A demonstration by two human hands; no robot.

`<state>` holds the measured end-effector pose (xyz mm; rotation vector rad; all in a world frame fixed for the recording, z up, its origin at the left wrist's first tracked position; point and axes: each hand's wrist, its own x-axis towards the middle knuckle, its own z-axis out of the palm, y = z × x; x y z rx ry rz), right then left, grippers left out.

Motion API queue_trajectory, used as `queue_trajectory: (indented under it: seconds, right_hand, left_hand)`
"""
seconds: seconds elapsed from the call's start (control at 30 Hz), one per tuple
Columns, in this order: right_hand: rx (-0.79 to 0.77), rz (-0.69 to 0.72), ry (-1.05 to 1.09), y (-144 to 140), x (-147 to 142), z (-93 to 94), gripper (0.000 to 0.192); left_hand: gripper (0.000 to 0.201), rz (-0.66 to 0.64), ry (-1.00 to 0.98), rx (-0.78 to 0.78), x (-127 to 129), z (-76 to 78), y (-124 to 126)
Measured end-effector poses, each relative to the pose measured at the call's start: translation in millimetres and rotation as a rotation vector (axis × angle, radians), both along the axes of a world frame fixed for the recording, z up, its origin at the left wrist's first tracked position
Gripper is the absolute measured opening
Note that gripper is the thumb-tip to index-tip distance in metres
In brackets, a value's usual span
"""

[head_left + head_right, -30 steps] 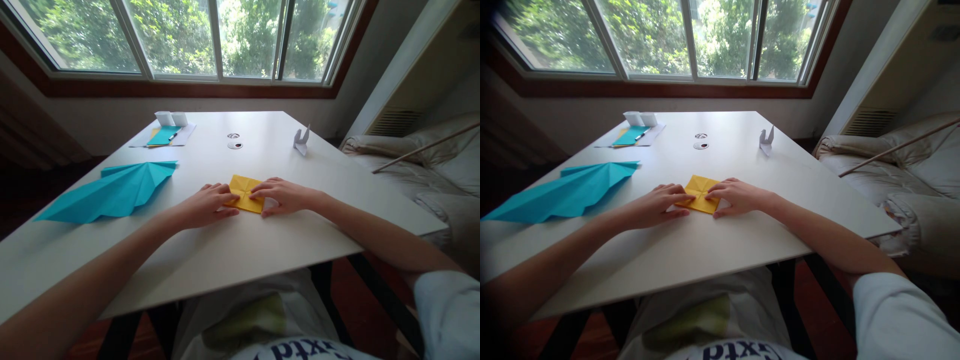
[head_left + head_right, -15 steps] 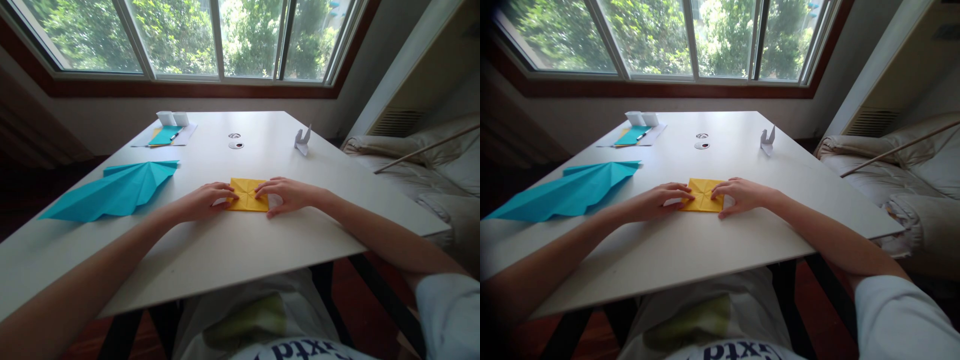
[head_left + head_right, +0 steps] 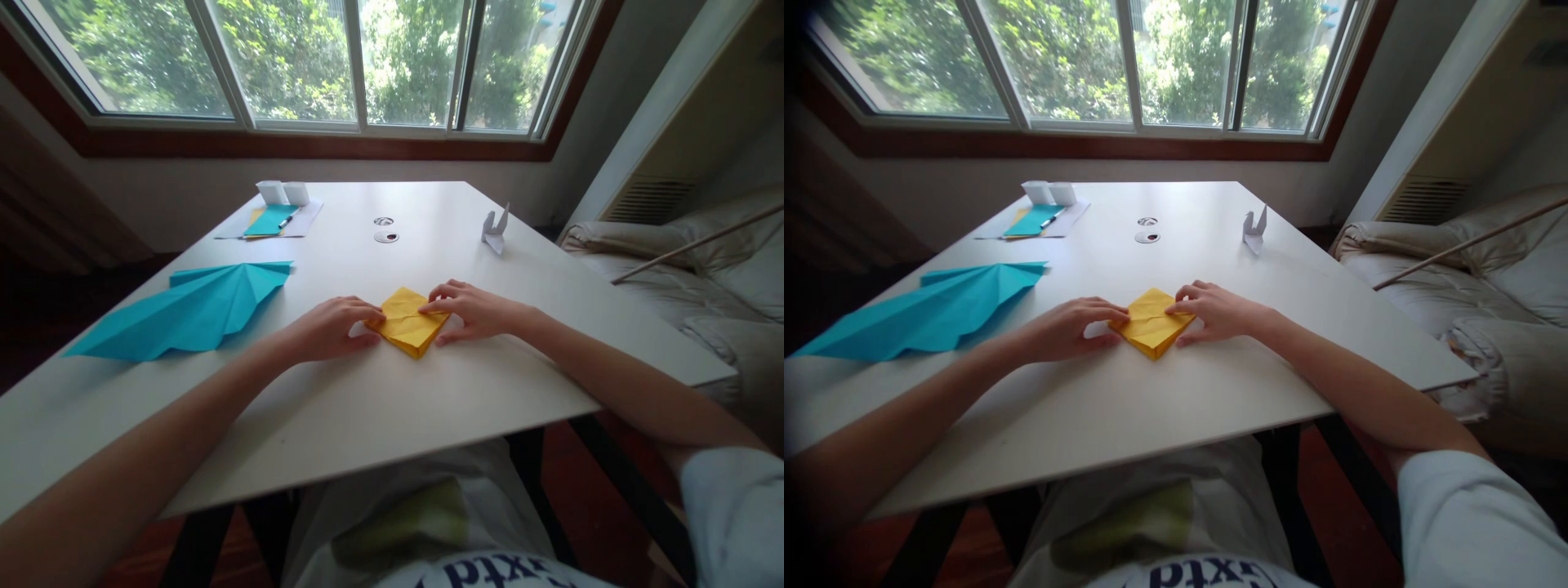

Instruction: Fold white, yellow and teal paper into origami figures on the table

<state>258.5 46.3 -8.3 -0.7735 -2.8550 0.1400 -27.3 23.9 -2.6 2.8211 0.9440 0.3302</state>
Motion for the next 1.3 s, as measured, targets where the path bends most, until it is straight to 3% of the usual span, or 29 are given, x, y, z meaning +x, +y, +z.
queue_trajectory:
  seconds: [0.27, 0.9, 1.3]
  right_hand:
    - [-0.035, 0.006, 0.016, -0.2, -0.4, 1.5, 0.056]
    - [-0.032, 0.009, 0.011, -1.1, -3.0, 4.3, 0.043]
    - [0.066, 0.165, 0.089, -3.3, -7.6, 2.0, 0.025]
  left_hand:
    - [0.029, 0.032, 0.031, 0.081, 2.0, 1.7, -2.4]
    - [0.028, -0.017, -0.012, 0.069, 2.8, 2.9, -2.3]
    - [0.032, -0.013, 0.034, 0.156, 4.0, 1.9, -6.9]
